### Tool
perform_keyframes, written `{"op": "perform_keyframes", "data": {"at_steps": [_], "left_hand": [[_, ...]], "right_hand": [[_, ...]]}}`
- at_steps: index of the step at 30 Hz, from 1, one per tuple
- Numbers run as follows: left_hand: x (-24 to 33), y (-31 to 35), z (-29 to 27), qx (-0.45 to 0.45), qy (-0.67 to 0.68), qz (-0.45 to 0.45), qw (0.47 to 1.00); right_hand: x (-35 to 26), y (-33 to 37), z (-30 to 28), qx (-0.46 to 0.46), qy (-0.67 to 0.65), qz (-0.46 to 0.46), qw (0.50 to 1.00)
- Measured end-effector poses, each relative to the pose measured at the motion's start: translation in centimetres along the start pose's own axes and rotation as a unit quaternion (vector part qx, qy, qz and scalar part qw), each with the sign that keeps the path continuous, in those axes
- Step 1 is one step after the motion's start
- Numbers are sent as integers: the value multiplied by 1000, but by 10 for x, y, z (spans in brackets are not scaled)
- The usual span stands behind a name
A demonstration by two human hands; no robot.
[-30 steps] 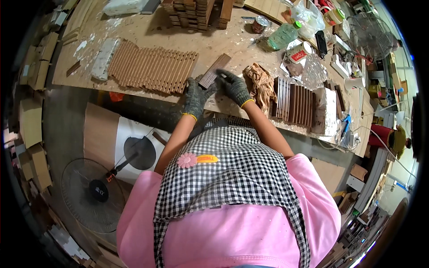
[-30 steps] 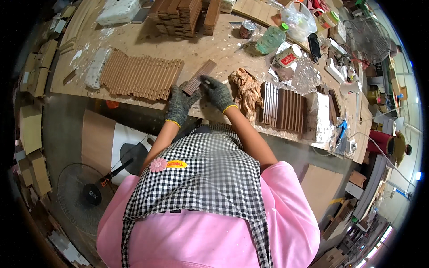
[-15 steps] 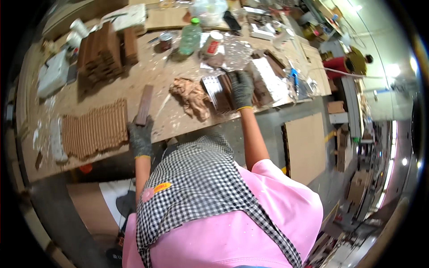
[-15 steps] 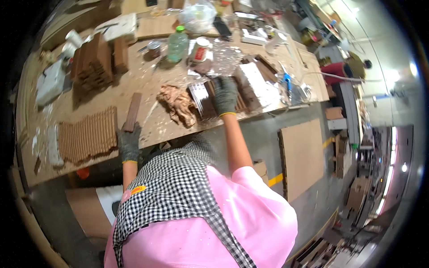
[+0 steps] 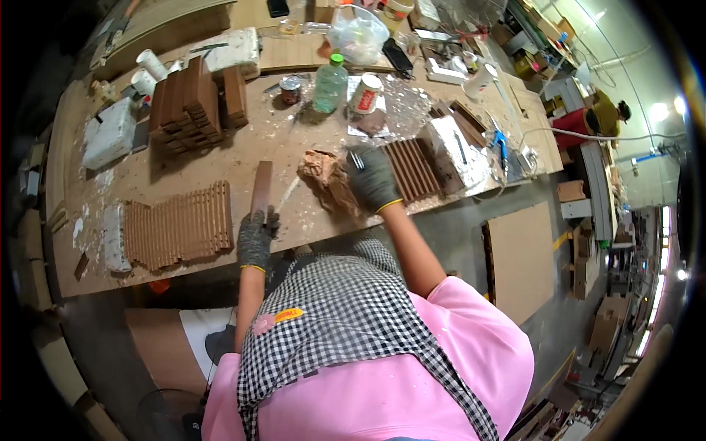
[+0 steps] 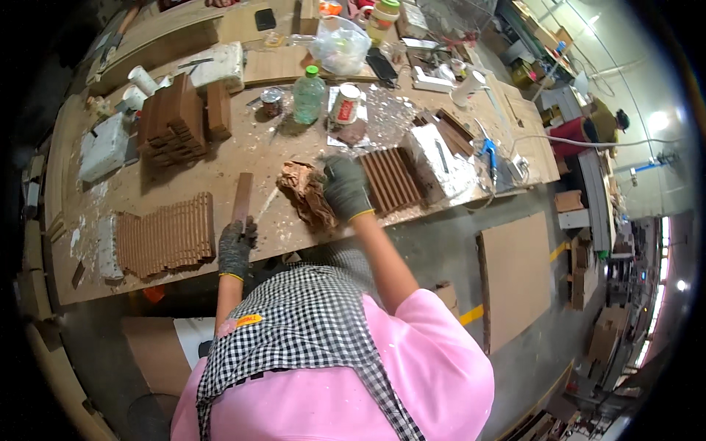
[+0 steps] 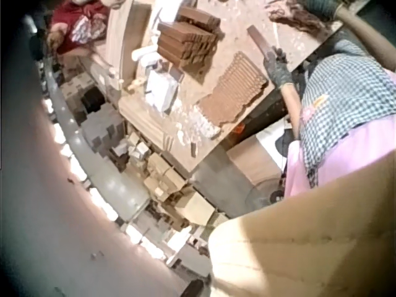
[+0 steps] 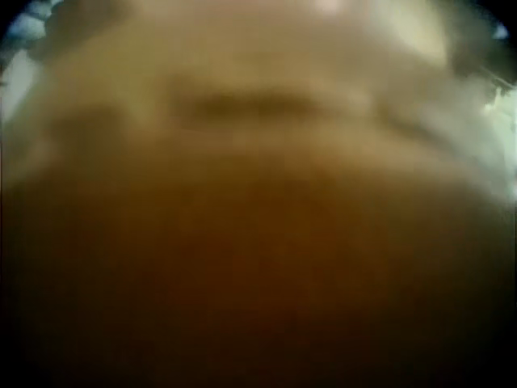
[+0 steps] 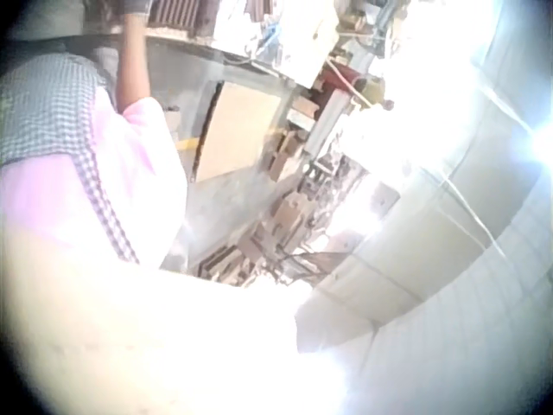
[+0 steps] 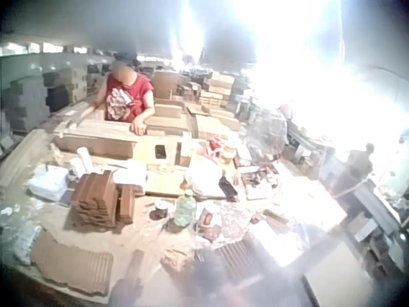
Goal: The person wipes wood blocks one by one with a cloth. They pick up a block from a stack, rub the cloth over the surfaces of the wood, and then place the block into a metal tray.
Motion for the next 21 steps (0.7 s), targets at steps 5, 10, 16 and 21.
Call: {"op": "perform_keyframes", "data": {"at_steps": [5,10,16,21], "left_hand": [[4,13,8,-5,74,-12,997],[-4,25,10,14,107,9,994],[-33,-25,-65,134,-653,122,735],[5,17,-3,52,-151,-25,987]], "right_hand": [[-46,5,101,-137,145,-121,972],[-47,-25,90,-106,-39,-12,994],[-170,-7,100,-167,-265,-362,878],[-124,-31,145,-105,-86,-345,929]]}}
Point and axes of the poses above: each hand's wrist, its own y-axis away from the middle knuckle, its own z-axis out of the palm, x = y × z, the point moved 3 cm from there along -y, towards the middle knuckle, and after that the axes turned 12 degrees about -z, right-handed, at the moved point
